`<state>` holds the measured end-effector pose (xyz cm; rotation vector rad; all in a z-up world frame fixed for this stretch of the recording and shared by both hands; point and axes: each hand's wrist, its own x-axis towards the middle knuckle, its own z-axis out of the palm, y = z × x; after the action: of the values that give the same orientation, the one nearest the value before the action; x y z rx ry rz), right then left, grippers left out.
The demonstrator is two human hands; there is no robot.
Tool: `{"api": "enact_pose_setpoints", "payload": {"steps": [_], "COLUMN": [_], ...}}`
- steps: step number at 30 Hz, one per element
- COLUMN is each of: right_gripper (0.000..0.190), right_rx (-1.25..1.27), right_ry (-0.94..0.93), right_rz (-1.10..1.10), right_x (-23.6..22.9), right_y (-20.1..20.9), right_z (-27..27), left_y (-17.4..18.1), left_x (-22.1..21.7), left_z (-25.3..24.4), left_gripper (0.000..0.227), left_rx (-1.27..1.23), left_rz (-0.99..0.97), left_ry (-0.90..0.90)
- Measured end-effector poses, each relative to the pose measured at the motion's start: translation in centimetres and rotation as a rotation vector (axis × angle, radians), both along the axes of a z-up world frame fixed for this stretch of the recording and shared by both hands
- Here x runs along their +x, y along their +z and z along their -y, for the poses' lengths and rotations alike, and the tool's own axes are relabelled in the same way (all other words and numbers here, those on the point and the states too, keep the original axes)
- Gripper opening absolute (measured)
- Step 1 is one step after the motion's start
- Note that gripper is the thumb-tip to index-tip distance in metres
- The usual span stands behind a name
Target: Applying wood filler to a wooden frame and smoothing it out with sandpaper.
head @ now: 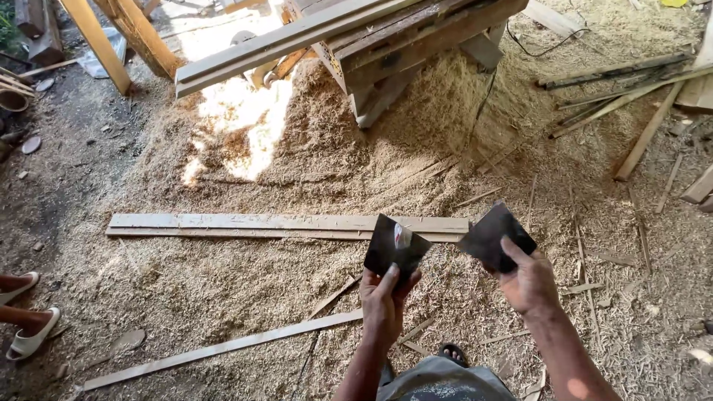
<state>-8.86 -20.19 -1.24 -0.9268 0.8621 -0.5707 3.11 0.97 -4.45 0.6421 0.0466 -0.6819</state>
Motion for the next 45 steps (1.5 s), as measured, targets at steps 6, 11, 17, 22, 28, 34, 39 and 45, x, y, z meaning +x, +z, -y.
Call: {"api": "enact_pose_setpoints", "payload": {"steps": [6, 11, 17, 22, 28, 34, 39, 45], "right_gripper": [0.020, 0.028, 0.033, 0.032, 0.027, 0.023, 0.026, 0.027], "right_rx": [-0.487, -1.051, -1.744, -1.581, -1.678, -1.843, -1.779, -1.767], "right_ry": [0.206, 0.477, 0.366, 0.468, 0.430, 0.269, 0.297, 0.321], "right_rz": [-0.242, -0.421, -0.132, -0.186, -0.189, -0.127, -0.154, -0.212], "right_x": [-1.6, -0.5, 0.9, 1.7, 1.8, 3.2, 2.7, 3.3], "right_y": [1.9, 1.5, 0.3, 1.4, 1.3, 3.1, 3.5, 3.9], "right_z": [-1.6, -5.4, -8.2, -8.0, -7.5, -7.8, -7.7, -7.5], "left_y": [0.7, 1.6, -1.0, 0.4, 0.1, -5.2, 0.7, 1.8], "left_x": [-0.2, -1.5, -2.8, -2.8, -2.8, -2.6, -3.1, -3.0], "left_z": [0.0, 0.6, 1.6, 0.7, 0.3, 0.0, -0.4, -0.3], "left_gripper": [0.039, 0.041, 0.048, 0.052, 0.049, 0.036, 0.051, 0.041], "left_rx": [0.020, 0.121, 0.152, 0.248, 0.251, 0.113, 0.209, 0.170], "left_rz": [0.032, 0.214, 0.407, 0.395, 0.361, 0.391, 0.376, 0.368], "left_ry": [-0.033, 0.027, 0.139, 0.164, 0.163, 0.189, 0.150, 0.153]}}
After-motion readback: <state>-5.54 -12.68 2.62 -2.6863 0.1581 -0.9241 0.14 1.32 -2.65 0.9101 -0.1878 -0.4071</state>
